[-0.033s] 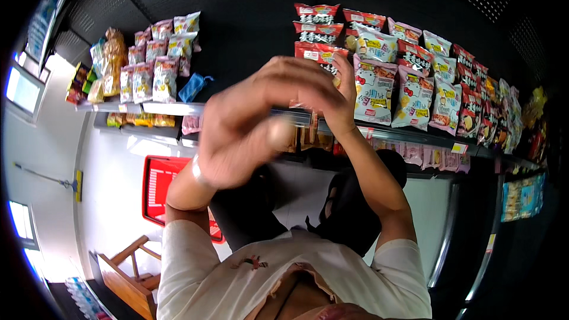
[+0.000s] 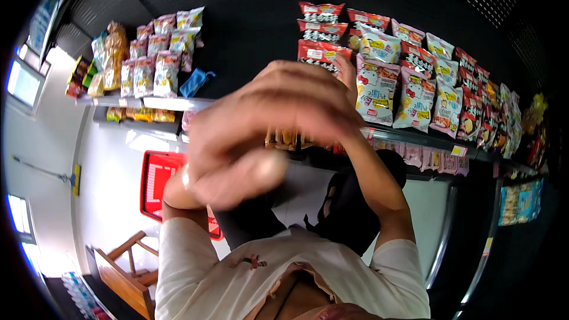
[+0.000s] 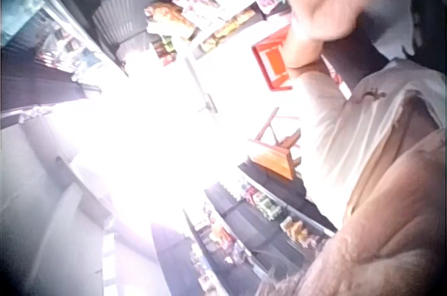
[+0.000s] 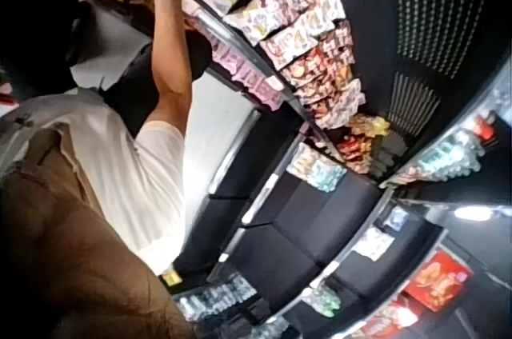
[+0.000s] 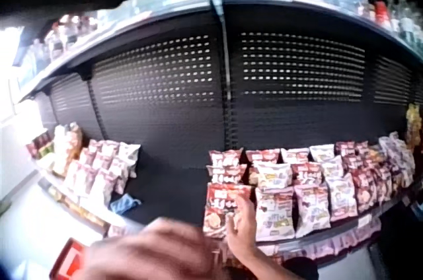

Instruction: The person sits on the floor and restocks snack packets on a shelf, taking items from a red basket and arranging them in rows. The person also wipes the shelf surface with a blue cloth between restocking actions.

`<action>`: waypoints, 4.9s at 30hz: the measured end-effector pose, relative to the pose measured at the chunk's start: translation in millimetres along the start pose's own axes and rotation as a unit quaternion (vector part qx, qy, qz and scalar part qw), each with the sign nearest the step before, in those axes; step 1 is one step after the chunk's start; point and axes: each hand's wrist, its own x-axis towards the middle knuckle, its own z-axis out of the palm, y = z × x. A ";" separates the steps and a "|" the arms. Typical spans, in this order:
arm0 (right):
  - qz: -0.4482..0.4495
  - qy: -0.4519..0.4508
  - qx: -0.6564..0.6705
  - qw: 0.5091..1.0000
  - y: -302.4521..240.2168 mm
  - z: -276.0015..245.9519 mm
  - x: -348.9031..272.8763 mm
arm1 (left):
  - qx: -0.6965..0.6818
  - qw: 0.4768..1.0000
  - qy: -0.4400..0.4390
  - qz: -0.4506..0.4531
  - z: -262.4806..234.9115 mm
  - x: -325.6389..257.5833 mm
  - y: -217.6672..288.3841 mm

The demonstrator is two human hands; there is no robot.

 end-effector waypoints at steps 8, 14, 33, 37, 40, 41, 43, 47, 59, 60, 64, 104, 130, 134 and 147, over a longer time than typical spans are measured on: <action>-0.009 -0.118 -0.015 0.993 -27.3 33.9 -24.6 | 0.171 0.969 -0.177 -0.006 15.2 -70.9 76.6; 0.007 -0.200 0.029 0.979 -57.2 56.5 -39.0 | 0.240 0.961 -0.130 -0.051 2.3 -136.6 135.5; 0.022 -0.283 0.025 0.959 -50.7 84.3 -61.6 | 0.618 0.281 0.006 -0.734 -71.0 -612.1 12.5; 0.043 -0.287 0.008 0.957 -43.3 79.4 -64.6 | 0.672 0.265 0.001 -0.691 -75.8 -635.2 0.2; 0.038 -0.292 0.005 0.956 -36.4 76.3 -66.8 | 0.689 0.219 0.078 -0.686 -102.8 -648.6 -2.2; 0.041 -0.291 0.003 0.956 -36.9 76.3 -67.7 | 0.672 0.204 0.101 -0.705 -112.3 -649.1 -1.8; 0.043 -0.294 0.001 0.955 -36.5 75.2 -69.3 | 0.675 0.195 0.127 -0.700 -124.3 -664.9 -1.5; 0.044 -0.304 -0.009 0.952 -32.0 71.4 -70.4 | 0.665 0.174 0.129 -0.715 -133.3 -690.5 -6.3; 0.093 -0.336 0.015 0.937 -26.4 77.4 -65.8 | 0.696 0.220 0.230 -0.643 -162.7 -731.9 25.9; 0.090 -0.336 0.016 0.937 -29.7 77.9 -65.3 | 0.686 0.239 0.251 -0.640 -166.4 -724.6 34.2; 0.099 -0.337 0.030 0.936 -40.7 76.8 -64.4 | 0.660 0.309 0.409 -0.549 -166.2 -690.9 69.2; 0.168 -0.191 0.245 0.936 -26.5 76.6 -7.2 | -0.018 0.825 0.357 -0.438 -117.7 -167.4 -120.5; 0.227 -0.401 0.155 0.874 -47.9 19.7 -69.6 | 0.002 0.884 0.339 -0.322 -260.6 -113.0 -352.8; 0.232 -0.404 0.158 0.871 -52.7 17.0 -65.5 | -0.035 0.885 0.354 -0.300 -261.2 -118.2 -363.2; 0.226 -0.425 0.156 0.863 -51.5 20.7 -65.6 | -0.025 0.887 0.368 -0.277 -269.8 -121.7 -352.6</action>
